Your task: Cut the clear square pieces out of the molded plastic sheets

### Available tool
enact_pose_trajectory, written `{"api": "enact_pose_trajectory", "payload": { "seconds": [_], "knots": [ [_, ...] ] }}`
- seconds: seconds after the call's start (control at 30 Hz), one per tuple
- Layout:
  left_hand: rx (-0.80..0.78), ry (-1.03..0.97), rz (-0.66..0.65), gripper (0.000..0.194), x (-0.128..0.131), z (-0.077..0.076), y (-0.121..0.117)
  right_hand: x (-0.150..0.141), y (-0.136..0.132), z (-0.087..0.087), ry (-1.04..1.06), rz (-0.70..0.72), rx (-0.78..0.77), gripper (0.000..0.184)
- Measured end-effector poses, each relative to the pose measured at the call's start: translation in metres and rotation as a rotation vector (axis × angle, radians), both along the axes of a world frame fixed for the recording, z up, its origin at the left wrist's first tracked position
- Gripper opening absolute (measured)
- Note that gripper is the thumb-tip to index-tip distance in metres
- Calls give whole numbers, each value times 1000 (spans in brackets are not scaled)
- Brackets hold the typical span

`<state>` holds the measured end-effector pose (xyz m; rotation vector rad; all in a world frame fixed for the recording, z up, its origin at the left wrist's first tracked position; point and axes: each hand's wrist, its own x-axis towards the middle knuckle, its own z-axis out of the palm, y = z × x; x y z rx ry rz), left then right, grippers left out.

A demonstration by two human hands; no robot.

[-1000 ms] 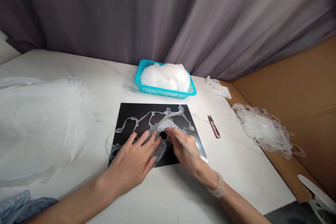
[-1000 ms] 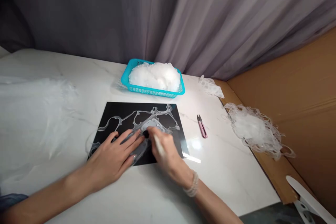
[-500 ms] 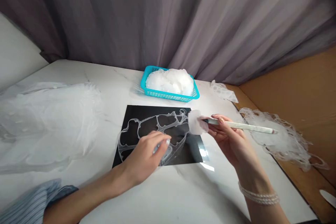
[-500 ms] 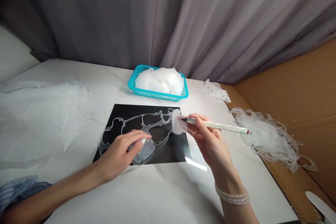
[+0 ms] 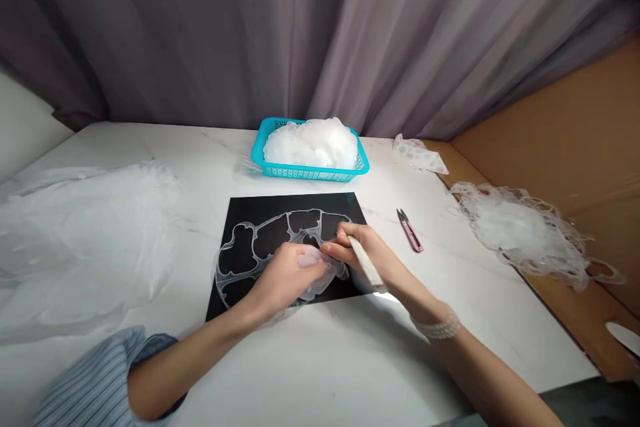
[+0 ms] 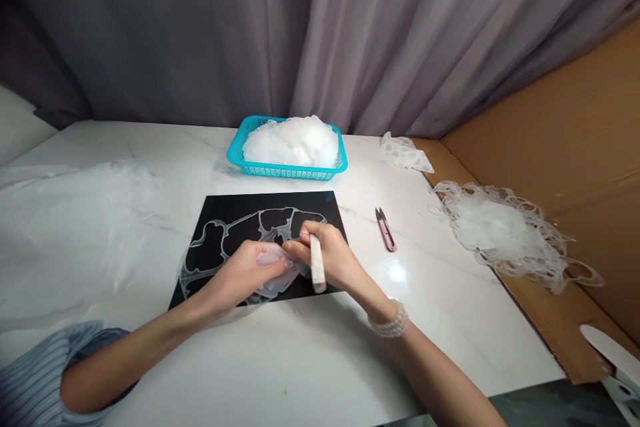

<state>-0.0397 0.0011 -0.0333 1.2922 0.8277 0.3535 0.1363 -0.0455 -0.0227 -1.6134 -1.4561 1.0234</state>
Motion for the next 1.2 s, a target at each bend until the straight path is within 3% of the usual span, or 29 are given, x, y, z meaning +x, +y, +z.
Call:
{"api": "enact_pose_trajectory", "payload": {
  "seconds": [0.07,0.17,0.23,0.33,0.47,0.57,0.67,0.8,0.87,1.0,1.2],
  "knots": [
    [70,11,13,16,0,-1,0,-9,0,-10,35,12,36,46],
    [138,20,144,12,0,-6,5,-8,-2,-22,-181,-67,197,39],
    [132,6,248,15,-1,-10,11,2,-2,-27,-336,-135,260,35],
    [81,-58,330,22,-6,-13,22,28,2,-30,-409,-243,281,35],
    [-47,-166,314,34,-14,-11,32,56,8,-26,-440,-335,285,36],
    [-177,-254,236,35,-18,-8,32,55,8,-19,-480,-417,293,34],
    [-282,-329,152,31,-19,-5,30,34,2,-7,-330,-448,321,36],
    [-303,-367,107,28,-18,-1,25,-6,-5,6,143,-172,196,42],
    [-313,-375,94,29,-18,1,24,-19,-6,6,332,-114,132,45],
    [-376,-394,78,31,-18,3,27,-21,-4,-3,513,-225,125,49],
    [-406,-393,87,22,-19,4,33,-10,-3,-11,528,-288,141,49]
  ]
}}
